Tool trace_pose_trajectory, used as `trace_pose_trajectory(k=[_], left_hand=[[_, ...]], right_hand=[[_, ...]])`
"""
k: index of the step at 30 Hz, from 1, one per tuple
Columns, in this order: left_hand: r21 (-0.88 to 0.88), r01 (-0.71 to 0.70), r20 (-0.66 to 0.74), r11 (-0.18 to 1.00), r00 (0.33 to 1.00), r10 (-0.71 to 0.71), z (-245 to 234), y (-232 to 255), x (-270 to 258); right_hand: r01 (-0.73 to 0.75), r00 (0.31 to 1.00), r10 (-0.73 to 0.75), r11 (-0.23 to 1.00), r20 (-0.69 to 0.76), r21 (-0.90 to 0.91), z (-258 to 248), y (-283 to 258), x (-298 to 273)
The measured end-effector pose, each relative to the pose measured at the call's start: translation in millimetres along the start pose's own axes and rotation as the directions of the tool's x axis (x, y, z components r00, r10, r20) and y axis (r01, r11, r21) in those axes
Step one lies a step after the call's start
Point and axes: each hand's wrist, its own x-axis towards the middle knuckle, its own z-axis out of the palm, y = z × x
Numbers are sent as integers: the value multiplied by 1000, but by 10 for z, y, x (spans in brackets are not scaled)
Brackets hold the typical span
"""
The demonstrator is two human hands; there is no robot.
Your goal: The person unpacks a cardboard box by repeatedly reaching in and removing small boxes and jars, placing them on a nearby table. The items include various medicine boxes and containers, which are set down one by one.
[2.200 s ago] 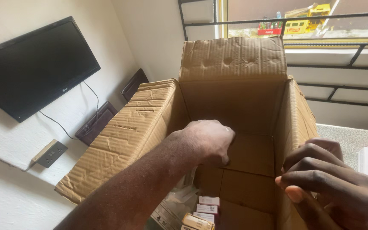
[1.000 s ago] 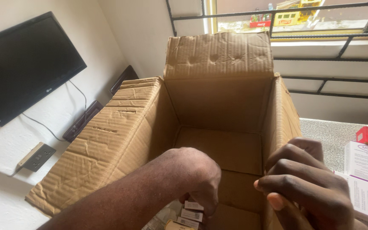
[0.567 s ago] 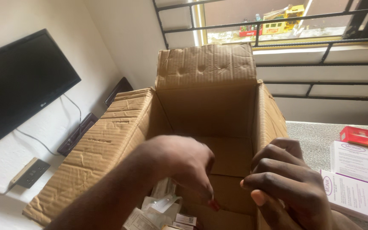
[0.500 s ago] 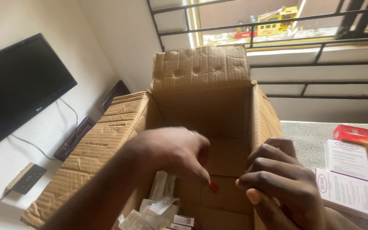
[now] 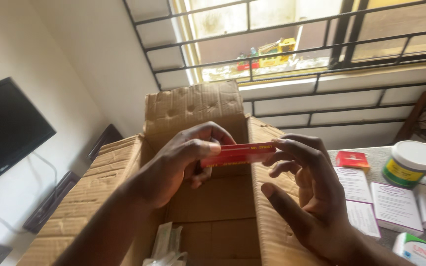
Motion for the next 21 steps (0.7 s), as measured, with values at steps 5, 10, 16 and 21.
trace_pose_trajectory(k=[5, 10, 16, 21], left_hand=[[-174, -43, 89, 984, 994, 59, 215, -3, -5], [-316, 82, 162, 945, 986, -31, 315, -99, 9], [-364, 67, 133, 929, 991, -20, 90, -572, 156], [35, 195, -161, 980, 969, -187, -124, -934, 305]], right_hand=[[79, 991, -64, 988, 119, -131, -259, -124, 126], [59, 995, -24, 930, 101, -363, -355, -247, 167], [40, 999, -35, 876, 21, -480, -759, -320, 150], [-40, 995, -8, 882, -100, -470, -1422, -305, 189]])
